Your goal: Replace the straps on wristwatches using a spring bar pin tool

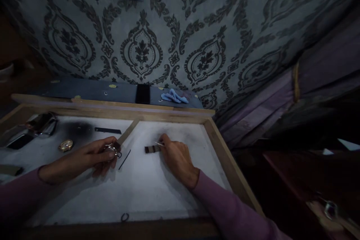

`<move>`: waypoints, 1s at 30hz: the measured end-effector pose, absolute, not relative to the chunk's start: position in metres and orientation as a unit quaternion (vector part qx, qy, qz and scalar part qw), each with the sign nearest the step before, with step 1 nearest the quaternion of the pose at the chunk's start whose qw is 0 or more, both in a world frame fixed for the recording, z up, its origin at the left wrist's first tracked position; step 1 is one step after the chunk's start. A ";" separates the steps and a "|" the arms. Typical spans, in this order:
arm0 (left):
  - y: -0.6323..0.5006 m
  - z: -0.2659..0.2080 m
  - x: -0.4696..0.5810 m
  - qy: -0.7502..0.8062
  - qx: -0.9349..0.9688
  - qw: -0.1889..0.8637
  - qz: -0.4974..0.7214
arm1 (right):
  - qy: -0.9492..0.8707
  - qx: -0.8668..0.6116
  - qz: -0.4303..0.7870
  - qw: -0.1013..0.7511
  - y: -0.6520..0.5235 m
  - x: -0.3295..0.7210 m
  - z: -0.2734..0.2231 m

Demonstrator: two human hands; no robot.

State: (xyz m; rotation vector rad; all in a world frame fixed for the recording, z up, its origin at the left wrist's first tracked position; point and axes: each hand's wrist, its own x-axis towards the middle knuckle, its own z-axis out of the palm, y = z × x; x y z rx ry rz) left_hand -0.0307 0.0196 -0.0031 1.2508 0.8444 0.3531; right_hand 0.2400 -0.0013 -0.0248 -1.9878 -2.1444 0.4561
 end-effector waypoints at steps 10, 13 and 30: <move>0.016 0.011 -0.047 0.331 0.615 0.712 0.075 | -0.518 -0.512 0.592 0.345 -0.012 0.216 0.011; 0.015 0.023 -0.054 0.284 0.644 0.710 -0.002 | -0.538 -0.470 0.604 0.354 -0.030 0.206 0.036; 0.010 -0.003 -0.052 0.271 0.663 0.698 -0.024 | -0.672 -0.444 0.551 0.218 -0.023 0.168 -0.025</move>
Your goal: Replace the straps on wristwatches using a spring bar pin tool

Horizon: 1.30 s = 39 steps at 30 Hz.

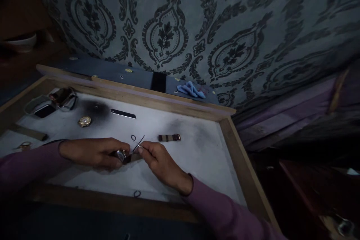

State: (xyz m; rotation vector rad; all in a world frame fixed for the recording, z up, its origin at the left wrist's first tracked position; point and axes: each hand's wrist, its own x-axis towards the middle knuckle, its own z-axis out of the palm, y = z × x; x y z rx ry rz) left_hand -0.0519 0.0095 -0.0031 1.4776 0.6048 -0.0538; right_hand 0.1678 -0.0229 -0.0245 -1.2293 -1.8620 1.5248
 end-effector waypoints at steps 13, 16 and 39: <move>0.010 -0.008 -0.043 0.346 0.631 0.694 0.032 | -0.819 -0.414 0.365 0.160 -0.024 0.178 -0.027; 0.009 -0.013 -0.042 0.348 0.629 0.694 0.029 | -0.813 -0.407 0.383 0.162 -0.026 0.177 -0.029; 0.005 -0.024 -0.034 0.368 0.552 0.741 0.101 | -0.795 -0.399 0.406 0.212 -0.029 0.172 -0.031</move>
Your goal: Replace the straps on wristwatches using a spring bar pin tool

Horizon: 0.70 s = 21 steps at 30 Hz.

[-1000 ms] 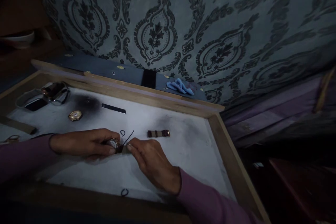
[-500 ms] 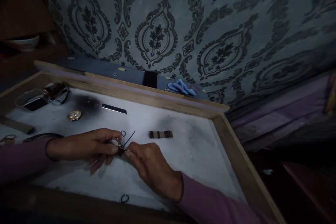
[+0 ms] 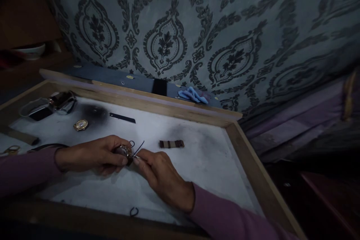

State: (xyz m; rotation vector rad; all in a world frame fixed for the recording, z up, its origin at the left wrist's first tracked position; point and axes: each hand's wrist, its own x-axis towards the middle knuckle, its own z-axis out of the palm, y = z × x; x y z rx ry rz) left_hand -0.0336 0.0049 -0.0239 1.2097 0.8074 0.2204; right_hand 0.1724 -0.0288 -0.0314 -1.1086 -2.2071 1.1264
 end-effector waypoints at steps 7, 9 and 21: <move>0.003 -0.018 -0.031 0.386 0.559 0.727 0.101 | -0.756 -0.413 0.449 0.238 -0.028 0.172 -0.031; 0.003 -0.018 -0.031 0.388 0.556 0.728 0.103 | -0.751 -0.412 0.461 0.233 -0.029 0.173 -0.031; 0.005 -0.020 -0.032 0.392 0.553 0.726 0.116 | -0.780 -0.407 0.427 0.210 -0.031 0.174 -0.027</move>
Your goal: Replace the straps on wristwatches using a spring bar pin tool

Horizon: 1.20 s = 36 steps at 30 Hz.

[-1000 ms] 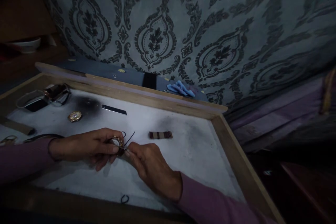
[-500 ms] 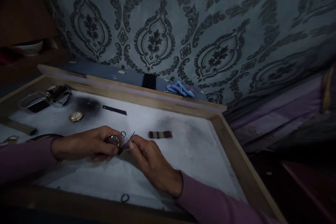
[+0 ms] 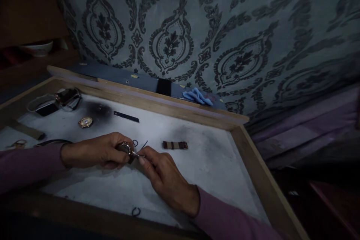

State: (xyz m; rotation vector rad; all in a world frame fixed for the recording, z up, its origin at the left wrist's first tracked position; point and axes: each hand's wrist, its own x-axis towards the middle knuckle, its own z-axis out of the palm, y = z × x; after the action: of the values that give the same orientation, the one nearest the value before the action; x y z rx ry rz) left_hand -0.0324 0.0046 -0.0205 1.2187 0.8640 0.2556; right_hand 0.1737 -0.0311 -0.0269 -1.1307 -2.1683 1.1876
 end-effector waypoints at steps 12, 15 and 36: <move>0.005 -0.024 -0.034 0.383 0.557 0.727 0.125 | -0.773 -0.404 0.442 0.208 -0.030 0.172 -0.026; 0.005 -0.023 -0.033 0.384 0.559 0.725 0.120 | -0.778 -0.396 0.441 0.207 -0.030 0.173 -0.025; 0.005 -0.025 -0.034 0.370 0.556 0.733 0.129 | -0.790 -0.411 0.415 0.184 -0.032 0.171 -0.026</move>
State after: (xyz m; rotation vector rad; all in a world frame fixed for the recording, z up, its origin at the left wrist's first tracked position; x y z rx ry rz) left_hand -0.0342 0.0051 -0.0253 1.2223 0.8135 0.2829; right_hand 0.1711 -0.0316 -0.0255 -1.1595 -2.2279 1.1704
